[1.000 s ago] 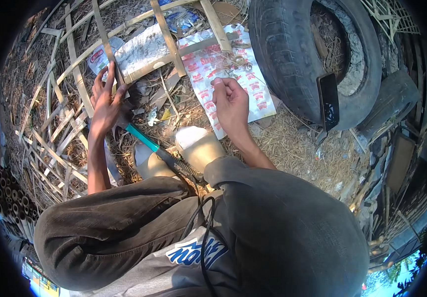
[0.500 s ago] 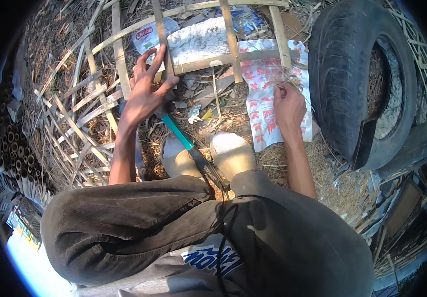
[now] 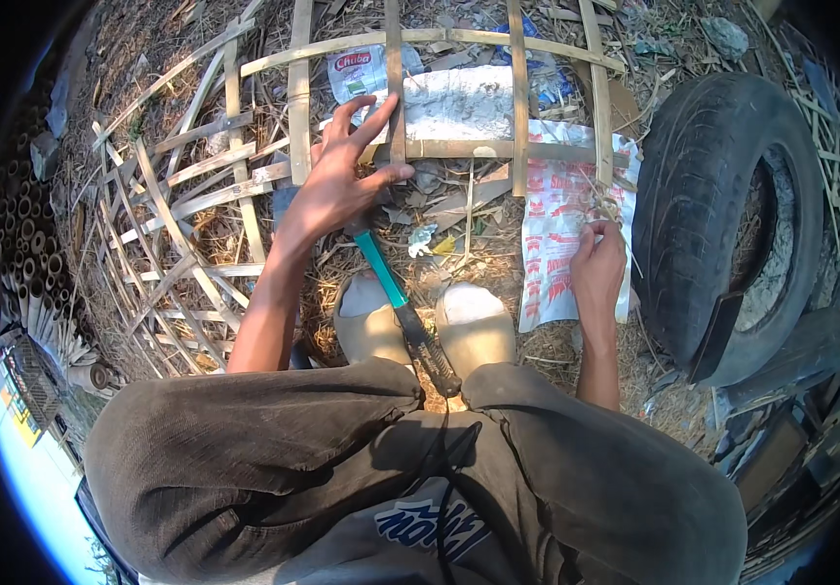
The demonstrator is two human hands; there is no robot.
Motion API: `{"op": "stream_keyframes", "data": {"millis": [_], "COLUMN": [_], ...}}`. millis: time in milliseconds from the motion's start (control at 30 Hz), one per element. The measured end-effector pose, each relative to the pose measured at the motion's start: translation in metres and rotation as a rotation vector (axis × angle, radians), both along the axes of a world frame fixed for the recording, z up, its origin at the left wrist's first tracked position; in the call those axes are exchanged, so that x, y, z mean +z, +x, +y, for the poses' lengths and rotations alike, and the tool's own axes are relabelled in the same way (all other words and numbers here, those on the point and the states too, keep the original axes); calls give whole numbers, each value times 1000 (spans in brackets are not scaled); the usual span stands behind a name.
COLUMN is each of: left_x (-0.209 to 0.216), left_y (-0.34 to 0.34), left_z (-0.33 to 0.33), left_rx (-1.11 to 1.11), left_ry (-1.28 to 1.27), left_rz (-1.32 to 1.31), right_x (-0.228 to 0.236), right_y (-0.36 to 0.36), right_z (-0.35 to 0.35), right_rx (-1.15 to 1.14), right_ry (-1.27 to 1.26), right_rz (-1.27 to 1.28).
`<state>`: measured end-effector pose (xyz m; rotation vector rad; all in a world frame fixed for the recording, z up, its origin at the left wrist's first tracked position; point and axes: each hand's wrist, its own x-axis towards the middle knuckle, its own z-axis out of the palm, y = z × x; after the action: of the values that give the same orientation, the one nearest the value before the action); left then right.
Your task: The person constructs a wooden lattice frame by hammering nails into the intersection of thin wood strips using a hammer.
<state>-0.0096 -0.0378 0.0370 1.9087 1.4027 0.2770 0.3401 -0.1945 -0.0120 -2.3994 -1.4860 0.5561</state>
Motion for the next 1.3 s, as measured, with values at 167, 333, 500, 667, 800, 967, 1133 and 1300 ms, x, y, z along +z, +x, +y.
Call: {"op": "stream_keyframes", "data": {"millis": [167,333,500,667,800,967,1133,1300], "left_x": [3,4,-5,-5,-7,-10,-9,-11], "left_y": [-2,4,-2,-8,-3,-4,-10,-6], "left_z": [-1,-2,-4,-4,-1,2,2,1], "left_rx": [10,-5,-1,2,-8,1,24,39], "left_ry": [4,-33,35,49,46,45,22,52], "left_rz": [25,-13,14,32,-39,-122,-149,-129], "right_x": [32,34,27,45,83,78,51,27], "right_y": [-20,-8,-7,-16,-40,-88,-147,-163], "right_z": [10,12,12,19,44,76,116,134], "right_rx": [-136,-184,-194,-295,-185,16,184,162], "right_ry": [-23,-48,25,208,267,251,261,132], "right_rz": [110,103,207,400,388,628,933,998]}}
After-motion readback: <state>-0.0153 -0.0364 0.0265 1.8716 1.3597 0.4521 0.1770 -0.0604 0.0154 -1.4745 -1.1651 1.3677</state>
